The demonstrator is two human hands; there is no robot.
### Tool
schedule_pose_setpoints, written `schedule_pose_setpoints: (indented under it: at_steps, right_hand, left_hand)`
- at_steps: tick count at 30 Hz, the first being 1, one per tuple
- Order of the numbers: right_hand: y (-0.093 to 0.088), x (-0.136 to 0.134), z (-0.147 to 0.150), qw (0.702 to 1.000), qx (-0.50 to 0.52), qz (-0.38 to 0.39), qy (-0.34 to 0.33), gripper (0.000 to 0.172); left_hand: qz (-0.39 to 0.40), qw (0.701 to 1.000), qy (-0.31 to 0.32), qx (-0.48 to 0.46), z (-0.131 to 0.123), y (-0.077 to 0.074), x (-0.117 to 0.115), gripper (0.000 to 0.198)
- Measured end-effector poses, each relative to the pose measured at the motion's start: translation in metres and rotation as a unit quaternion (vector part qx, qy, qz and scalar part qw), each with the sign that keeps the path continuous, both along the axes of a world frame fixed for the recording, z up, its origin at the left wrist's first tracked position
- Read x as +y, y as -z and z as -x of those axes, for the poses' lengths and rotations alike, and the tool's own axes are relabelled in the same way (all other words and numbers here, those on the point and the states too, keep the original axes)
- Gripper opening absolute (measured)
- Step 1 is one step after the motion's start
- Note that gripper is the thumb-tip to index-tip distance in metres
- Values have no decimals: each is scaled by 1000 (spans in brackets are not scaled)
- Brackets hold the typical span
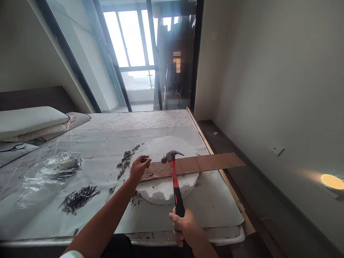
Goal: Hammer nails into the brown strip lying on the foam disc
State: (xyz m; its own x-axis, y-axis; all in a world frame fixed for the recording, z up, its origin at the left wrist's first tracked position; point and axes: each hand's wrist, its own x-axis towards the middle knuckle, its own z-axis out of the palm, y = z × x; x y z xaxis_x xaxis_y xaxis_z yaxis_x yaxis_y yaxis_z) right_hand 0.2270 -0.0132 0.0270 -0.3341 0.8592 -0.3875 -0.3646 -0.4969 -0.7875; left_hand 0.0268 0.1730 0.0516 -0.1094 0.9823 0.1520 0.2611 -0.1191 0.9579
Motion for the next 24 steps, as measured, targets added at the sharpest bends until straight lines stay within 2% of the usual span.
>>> schedule_pose_setpoints:
  at_steps: [3,6,11,18,24]
  right_hand:
    - [1,1,-3,1000,-1,2,-3,59]
    - [4,2,-8,1000,-11,6,-6,60]
    - [5,2,-16,999,-31,29,2,61]
    - [5,2,-22,999,3,26,-20,54]
    - [9,3,-19,1000,-8,12,-23,57]
  left_hand:
    - [8,998,-11,63,-21,12,19,41]
    - [31,995,9,91,-28,19,30,39]
    - [27,990,62,126,-28,28,38,35]
    - [-1,981,20,195,-26,41,46,33]
    - [-15,978,26,205,-24,45,46,27]
